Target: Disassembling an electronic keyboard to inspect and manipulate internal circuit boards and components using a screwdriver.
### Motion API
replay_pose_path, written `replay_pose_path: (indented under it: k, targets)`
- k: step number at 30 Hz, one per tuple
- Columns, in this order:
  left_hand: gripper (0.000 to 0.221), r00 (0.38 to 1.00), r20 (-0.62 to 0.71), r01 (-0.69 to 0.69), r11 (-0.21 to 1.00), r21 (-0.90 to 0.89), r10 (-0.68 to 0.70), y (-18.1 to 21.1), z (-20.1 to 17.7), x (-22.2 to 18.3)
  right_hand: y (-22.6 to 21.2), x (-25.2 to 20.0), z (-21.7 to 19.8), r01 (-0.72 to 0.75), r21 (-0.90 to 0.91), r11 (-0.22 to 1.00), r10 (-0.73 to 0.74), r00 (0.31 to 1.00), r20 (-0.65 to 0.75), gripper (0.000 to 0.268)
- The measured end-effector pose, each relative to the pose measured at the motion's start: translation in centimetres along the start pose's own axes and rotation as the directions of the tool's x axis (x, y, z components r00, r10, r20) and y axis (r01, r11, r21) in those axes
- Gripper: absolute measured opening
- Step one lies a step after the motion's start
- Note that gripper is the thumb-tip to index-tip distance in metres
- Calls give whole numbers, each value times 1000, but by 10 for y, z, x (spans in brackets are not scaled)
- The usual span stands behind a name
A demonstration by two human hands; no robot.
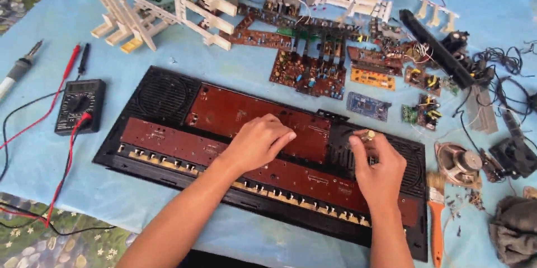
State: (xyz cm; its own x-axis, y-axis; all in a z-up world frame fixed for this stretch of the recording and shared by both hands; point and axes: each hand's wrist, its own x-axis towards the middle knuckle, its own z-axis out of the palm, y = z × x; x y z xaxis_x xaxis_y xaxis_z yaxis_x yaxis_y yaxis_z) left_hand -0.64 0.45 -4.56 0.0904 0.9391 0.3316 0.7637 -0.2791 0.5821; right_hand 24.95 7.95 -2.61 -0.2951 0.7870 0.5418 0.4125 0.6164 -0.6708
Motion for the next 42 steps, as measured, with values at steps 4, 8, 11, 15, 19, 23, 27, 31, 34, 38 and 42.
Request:
replay_pose_path:
  k: [4, 8, 11, 15, 19, 23, 27, 31, 34, 38, 42]
  targets:
    - [33, 1000, 11, 10, 1000, -6, -9, 2, -1, 1, 1, 0, -3, 12, -21, 1000, -12, 999, -32, 9]
    - [39, 999, 23, -44, 998, 37, 43, -2, 1, 1, 4, 0, -5, -28, -133, 991, 33, 999, 31, 18]
    - [39, 999, 22, -45, 999, 27, 44, -1, 0, 1, -5, -3, -5, -22, -58, 998, 18, 997, -70, 15]
    - [43, 998, -1, -61, 998, 34, 61, -3, 0, 2, 3, -1, -3, -60, -57, 997, 61, 998, 19, 20]
    - [44, 998, 2, -58, 998, 32, 57, -7, 5, 0, -5, -3, -4, -64, -70, 996, 60, 996, -60, 17]
    - [44, 998, -10, -56, 998, 27, 56, -6, 5, -1, 0, -3, -5, -35, -101, 994, 27, 996, -81, 13]
    - [43, 998, -7, -59, 997, 44, 60, -7, 5, 0, 6, -2, 0, -175, -39, 984, 177, 981, 73, 22]
    - [43, 998, -7, -62, 997, 49, 62, -7, 6, -1, 6, -6, -1, -44, -89, 995, 40, 998, -50, 19]
    - [43, 998, -2, -59, 997, 52, 59, -7, 6, -1, 4, -3, 0, -74, -40, 996, 73, 997, -31, 21]
    - [42, 999, 8, -53, 997, 58, 53, -6, 5, 0, 4, -4, -1, -51, -62, 997, 47, 997, -68, 21]
    - [41, 997, 1, -80, 996, 39, 80, -6, 5, 1, 4, 0, 0, -148, -70, 987, 149, 989, 14, 22]
